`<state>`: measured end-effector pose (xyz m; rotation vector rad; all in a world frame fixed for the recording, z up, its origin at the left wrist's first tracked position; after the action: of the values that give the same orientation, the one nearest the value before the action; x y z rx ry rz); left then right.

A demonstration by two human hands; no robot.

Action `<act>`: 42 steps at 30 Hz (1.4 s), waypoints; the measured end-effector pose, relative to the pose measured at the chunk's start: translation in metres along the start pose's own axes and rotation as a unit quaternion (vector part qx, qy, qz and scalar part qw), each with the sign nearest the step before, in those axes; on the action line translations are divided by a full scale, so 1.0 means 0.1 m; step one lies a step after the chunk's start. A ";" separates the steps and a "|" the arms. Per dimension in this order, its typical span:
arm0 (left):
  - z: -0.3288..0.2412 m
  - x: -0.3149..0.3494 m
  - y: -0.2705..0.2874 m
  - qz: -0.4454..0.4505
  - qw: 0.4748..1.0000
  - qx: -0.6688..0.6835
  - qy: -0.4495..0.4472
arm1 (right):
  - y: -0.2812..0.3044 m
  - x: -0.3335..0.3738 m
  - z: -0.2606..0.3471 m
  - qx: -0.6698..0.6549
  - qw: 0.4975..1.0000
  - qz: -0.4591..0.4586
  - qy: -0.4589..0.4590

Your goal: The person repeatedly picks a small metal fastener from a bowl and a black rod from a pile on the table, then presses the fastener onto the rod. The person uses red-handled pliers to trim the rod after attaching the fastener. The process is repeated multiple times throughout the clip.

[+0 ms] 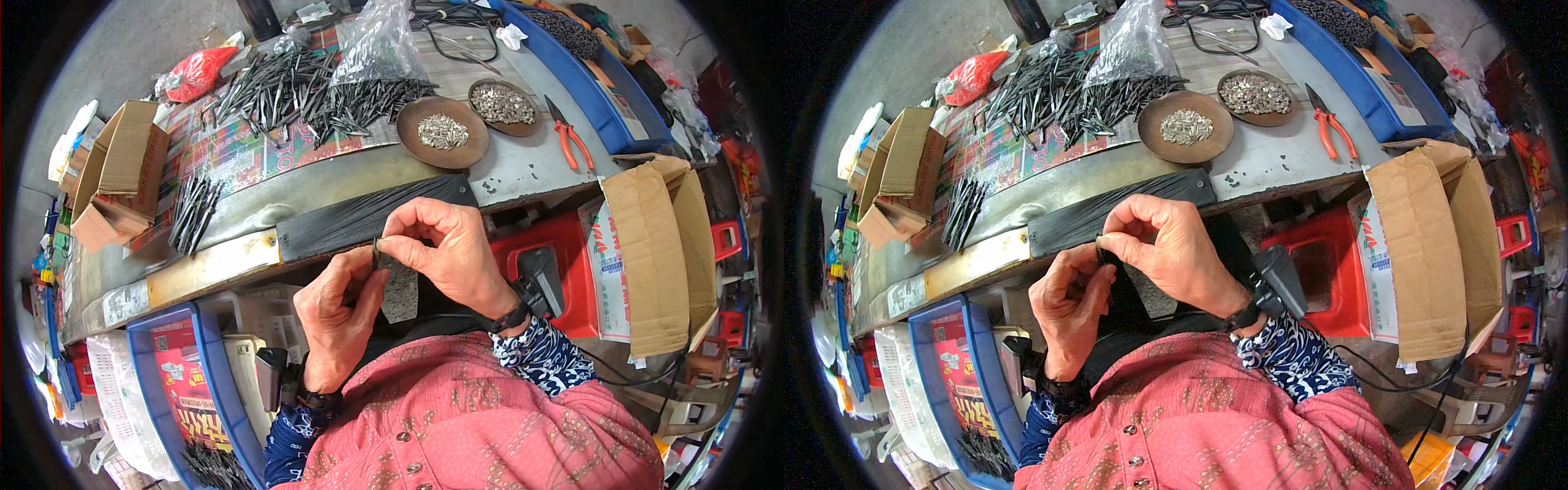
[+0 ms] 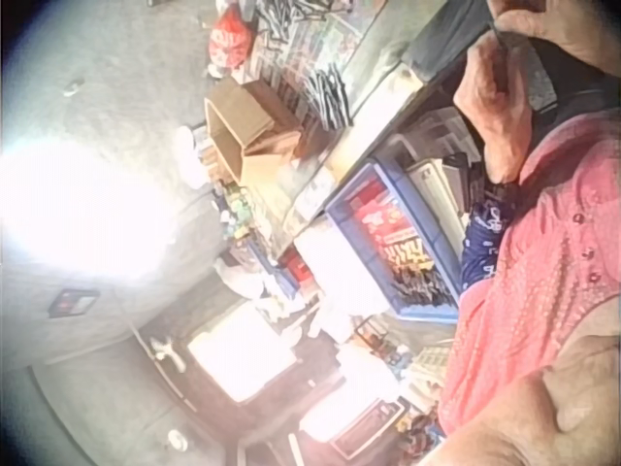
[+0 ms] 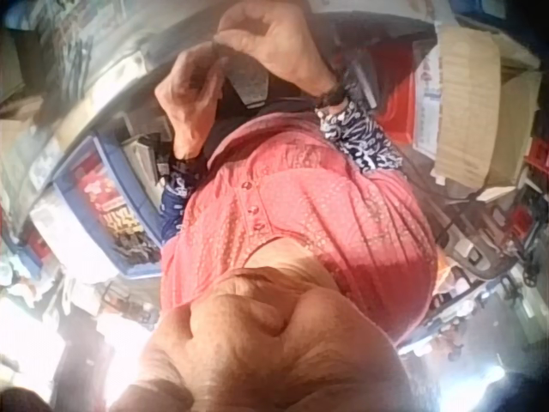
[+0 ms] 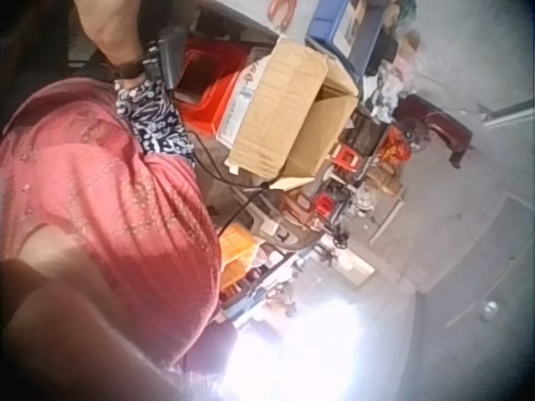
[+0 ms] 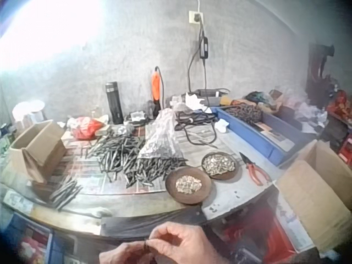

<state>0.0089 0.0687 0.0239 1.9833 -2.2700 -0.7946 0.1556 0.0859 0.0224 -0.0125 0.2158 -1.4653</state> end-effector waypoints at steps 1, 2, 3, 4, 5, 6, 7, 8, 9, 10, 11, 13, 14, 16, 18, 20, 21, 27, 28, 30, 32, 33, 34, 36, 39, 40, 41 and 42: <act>0.01 0.01 0.00 -0.003 1.000 -0.003 0.011 | 0.00 0.01 0.04 0.041 0.998 -0.009 0.035; 0.03 0.02 0.00 -0.006 1.000 -0.005 0.023 | -0.01 0.02 0.08 0.082 0.994 -0.018 0.071; 0.03 0.02 0.00 -0.010 1.000 -0.010 0.021 | -0.03 0.04 0.12 0.126 0.986 -0.023 0.111; 0.03 0.01 0.00 -0.015 1.000 -0.013 0.021 | -0.05 0.05 0.17 0.155 0.975 -0.028 0.155; 0.04 0.01 0.00 -0.017 0.999 -0.014 0.025 | -0.07 0.06 0.22 0.183 0.962 -0.032 0.201; 0.05 0.01 0.00 -0.018 0.999 -0.010 0.024 | -0.10 0.07 0.26 0.213 0.944 -0.033 0.249; 0.06 0.00 0.00 -0.019 0.999 -0.005 0.029 | -0.12 0.09 0.30 0.243 0.923 -0.036 0.297; 0.07 0.01 0.00 -0.018 0.999 -0.001 0.036 | -0.15 0.10 0.32 0.270 0.905 -0.042 0.325; 0.08 0.01 -0.01 -0.013 0.999 0.014 0.043 | -0.16 0.09 0.31 0.264 0.906 -0.030 0.328; 0.10 0.02 -0.01 -0.006 0.998 0.028 0.054 | -0.16 0.09 0.31 0.262 0.907 -0.020 0.329; 0.11 0.03 -0.02 0.001 0.997 0.041 0.066 | -0.16 0.09 0.31 0.264 0.907 -0.010 0.328; 0.10 0.01 -0.01 0.015 0.997 0.051 0.056 | -0.15 0.07 0.29 0.237 0.919 0.010 0.316; 0.11 0.02 -0.02 0.026 0.997 0.052 0.060 | -0.14 0.06 0.27 0.234 0.924 0.024 0.301; 0.11 0.04 -0.01 0.035 0.994 0.070 0.072 | -0.12 0.04 0.25 0.208 0.938 0.032 0.275; 0.11 0.04 -0.01 0.037 0.994 0.077 0.072 | -0.11 0.03 0.24 0.185 0.947 0.027 0.260; 0.10 0.03 0.00 0.030 0.996 0.065 0.059 | -0.15 0.07 0.29 0.239 0.919 0.016 0.314; 0.11 0.03 -0.01 0.030 0.996 0.061 0.055 | -0.18 0.10 0.32 0.267 0.899 0.009 0.347; 0.12 0.04 0.01 0.023 0.998 0.036 0.044 | -0.12 0.04 0.20 0.194 0.949 0.025 0.248; 0.12 0.04 0.00 0.023 0.999 0.025 0.041 | -0.13 0.05 0.22 0.209 0.939 0.021 0.273; 0.14 0.05 -0.01 0.026 0.996 0.059 0.063 | -0.18 0.11 0.27 0.277 0.898 0.012 0.343; 0.16 0.05 -0.02 0.028 0.994 0.078 0.077 | -0.21 0.14 0.28 0.299 0.876 0.004 0.379; 0.16 0.05 -0.02 0.027 0.993 0.083 0.081 | -0.23 0.15 0.29 0.318 0.862 0.000 0.396; 0.18 0.05 -0.02 0.027 0.992 0.085 0.088 | -0.22 0.14 0.28 0.303 0.871 0.004 0.387; 0.18 0.05 0.00 0.023 0.994 0.075 0.082 | -0.22 0.14 0.28 0.297 0.874 0.008 0.385; 0.18 0.05 0.02 0.011 0.997 0.045 0.061 | -0.24 0.16 0.29 0.309 0.866 0.010 0.393; 0.18 0.05 0.02 0.007 0.998 0.033 0.050 | -0.24 0.16 0.29 0.317 0.863 0.007 0.394; 0.19 0.04 0.02 0.005 0.998 0.033 0.050 | -0.25 0.17 0.30 0.324 0.858 0.003 0.399; 0.19 0.04 0.02 0.002 0.998 0.033 0.050 | -0.26 0.18 0.30 0.330 0.855 -0.003 0.401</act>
<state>-0.0004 0.0715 0.0068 1.9965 -2.2704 -0.6123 0.1363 0.0617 0.0532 1.1774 0.3709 -1.4128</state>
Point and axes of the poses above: each hand's wrist, its own x-axis away from the middle knuckle, its own y-axis out of the back of the hand, z = x × y, the point moved 7 cm from there along -x, towards the middle knuckle, and after that the axes turned 6 degrees about -x, right-handed, at the moved point
